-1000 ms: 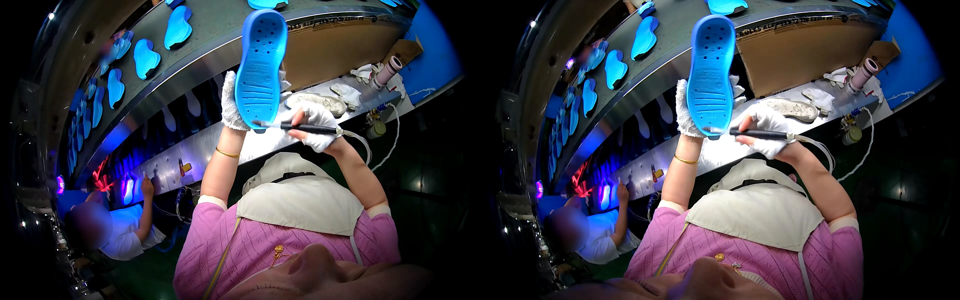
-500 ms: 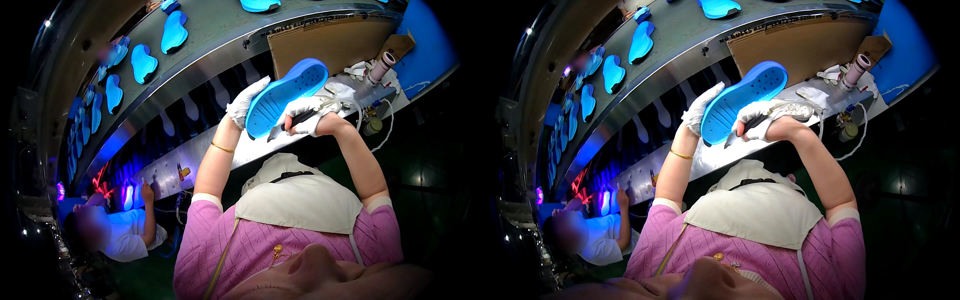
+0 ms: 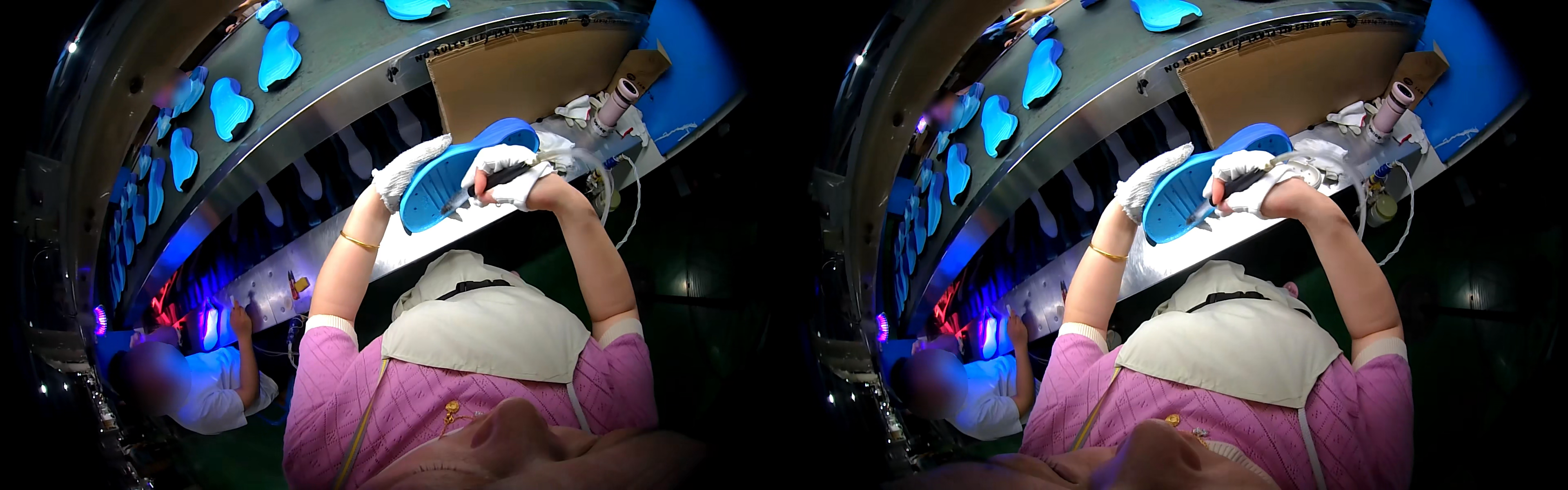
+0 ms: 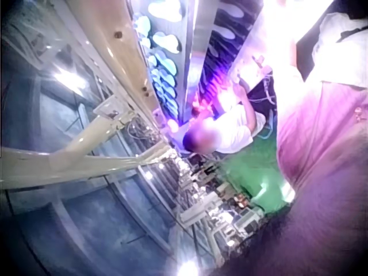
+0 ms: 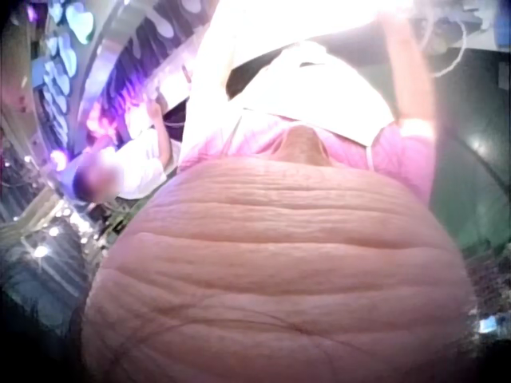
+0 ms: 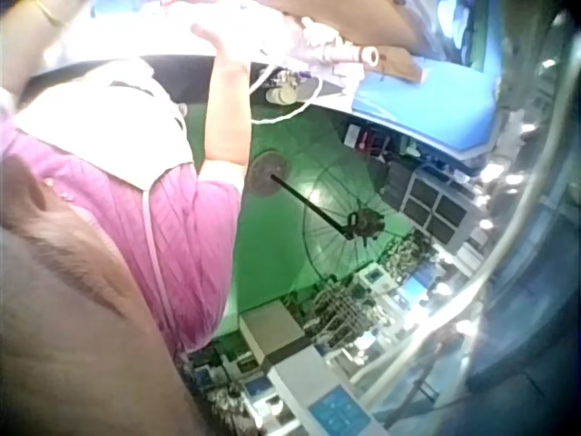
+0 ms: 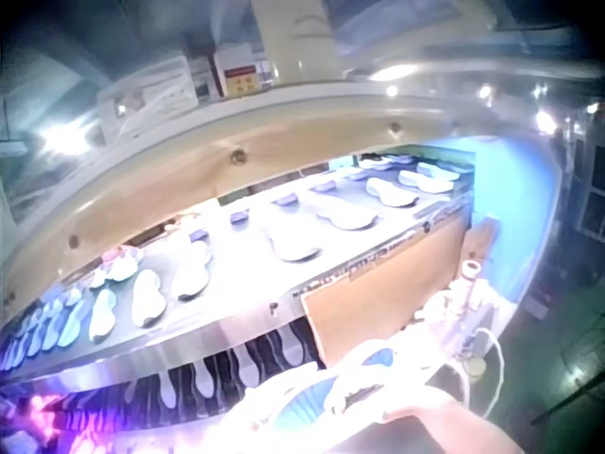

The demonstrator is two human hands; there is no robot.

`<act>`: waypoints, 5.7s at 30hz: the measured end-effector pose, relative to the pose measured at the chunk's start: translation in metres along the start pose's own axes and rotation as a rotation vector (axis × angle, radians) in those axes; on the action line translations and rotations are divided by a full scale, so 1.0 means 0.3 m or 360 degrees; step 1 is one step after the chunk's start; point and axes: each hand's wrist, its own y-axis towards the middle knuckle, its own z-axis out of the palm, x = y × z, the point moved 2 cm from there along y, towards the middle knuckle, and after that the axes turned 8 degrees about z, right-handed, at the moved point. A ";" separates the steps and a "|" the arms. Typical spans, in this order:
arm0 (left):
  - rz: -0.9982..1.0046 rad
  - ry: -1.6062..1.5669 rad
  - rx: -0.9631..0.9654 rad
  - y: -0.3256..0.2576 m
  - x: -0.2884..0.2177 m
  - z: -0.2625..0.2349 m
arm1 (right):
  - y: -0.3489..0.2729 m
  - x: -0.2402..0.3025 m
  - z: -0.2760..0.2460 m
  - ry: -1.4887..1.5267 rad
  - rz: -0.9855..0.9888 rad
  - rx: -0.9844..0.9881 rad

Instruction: The person uses a specialized tool with a brush tip to clean several blue shoe soles, handling them one at a time and wiping different parts of the underside before returning each sole to a rack.

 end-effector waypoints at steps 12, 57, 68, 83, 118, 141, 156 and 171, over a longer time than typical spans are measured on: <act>0.0499 -0.1012 0.0279 -0.015 0.082 0.010 | -0.047 0.011 0.085 0.0594 -0.0112 -0.0474; 0.0777 -0.1038 -0.0109 -0.072 0.187 -0.048 | -0.042 0.064 0.155 -0.0112 -0.0581 -0.0585; 0.0899 -0.0753 -0.0013 -0.076 0.106 -0.057 | -0.003 0.127 0.028 -0.1002 -0.0867 -0.0502; 0.1124 -0.0654 0.0443 0.126 -0.492 -0.225 | -0.102 0.239 0.069 -0.0599 -0.0819 -0.1067; 0.2278 -0.0038 -0.0019 -0.649 -0.448 -0.282 | 0.066 -0.009 0.130 0.0691 -0.0259 -0.0631; 0.1335 -0.1663 -0.0090 -0.195 0.258 -0.029 | 0.262 -0.056 0.299 0.0344 -0.0637 -0.0431; 0.1188 -0.1335 -0.0090 -0.319 0.193 -0.029 | 0.111 0.006 0.344 0.0636 -0.0246 -0.0157; 0.0928 -0.1262 -0.0132 -0.422 0.346 -0.072 | 0.046 -0.088 0.340 0.0667 -0.0348 -0.0157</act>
